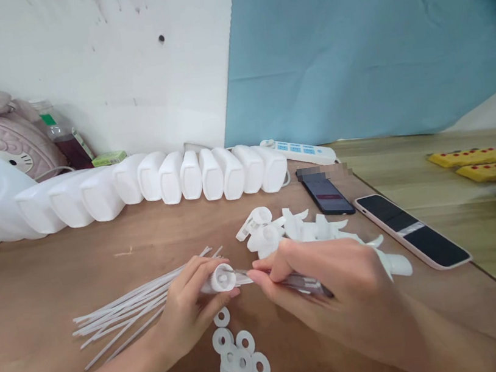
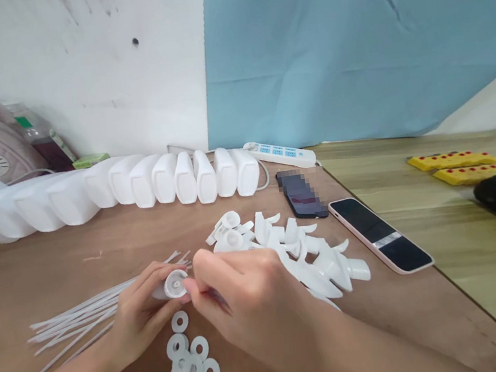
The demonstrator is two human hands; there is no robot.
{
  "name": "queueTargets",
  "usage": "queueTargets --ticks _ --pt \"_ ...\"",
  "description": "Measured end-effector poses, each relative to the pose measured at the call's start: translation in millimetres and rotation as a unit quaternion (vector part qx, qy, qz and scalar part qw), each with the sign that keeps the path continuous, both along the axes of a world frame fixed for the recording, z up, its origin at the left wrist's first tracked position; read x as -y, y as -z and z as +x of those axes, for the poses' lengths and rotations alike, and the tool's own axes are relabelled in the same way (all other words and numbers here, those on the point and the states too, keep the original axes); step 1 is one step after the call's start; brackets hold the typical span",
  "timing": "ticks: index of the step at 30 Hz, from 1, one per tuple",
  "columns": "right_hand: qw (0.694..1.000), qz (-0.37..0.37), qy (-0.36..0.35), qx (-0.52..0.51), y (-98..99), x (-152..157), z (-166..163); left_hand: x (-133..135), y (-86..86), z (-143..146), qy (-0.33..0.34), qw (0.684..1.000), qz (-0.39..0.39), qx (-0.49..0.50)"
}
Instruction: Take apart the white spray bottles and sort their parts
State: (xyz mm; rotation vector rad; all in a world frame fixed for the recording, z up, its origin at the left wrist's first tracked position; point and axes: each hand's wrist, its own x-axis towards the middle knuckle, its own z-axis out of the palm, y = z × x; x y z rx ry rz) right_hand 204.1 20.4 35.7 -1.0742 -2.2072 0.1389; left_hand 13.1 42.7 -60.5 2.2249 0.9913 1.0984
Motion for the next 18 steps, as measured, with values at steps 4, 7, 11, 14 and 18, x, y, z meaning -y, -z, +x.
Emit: queueTargets --ticks 4,7,11,14,18 --pt "0.998 0.057 -0.012 0.03 5.7 8 -7 0 -2.1 0 -0.019 1.0 -0.001 0.004" --pt "0.998 0.066 0.006 0.013 10.5 9 -11 1 -2.1 1 -0.03 0.999 -0.009 0.003" --pt "0.998 0.021 0.047 -0.044 13.4 2 -12 1 -1.3 1 -0.041 0.999 -0.023 0.009" --pt "0.995 -0.038 0.056 -0.069 10.6 -4 -8 1 -0.8 2 -0.045 0.999 -0.026 0.01" --pt "0.987 -0.128 0.071 -0.069 6.8 -16 2 2 1.6 1 -0.031 0.999 -0.019 0.011"
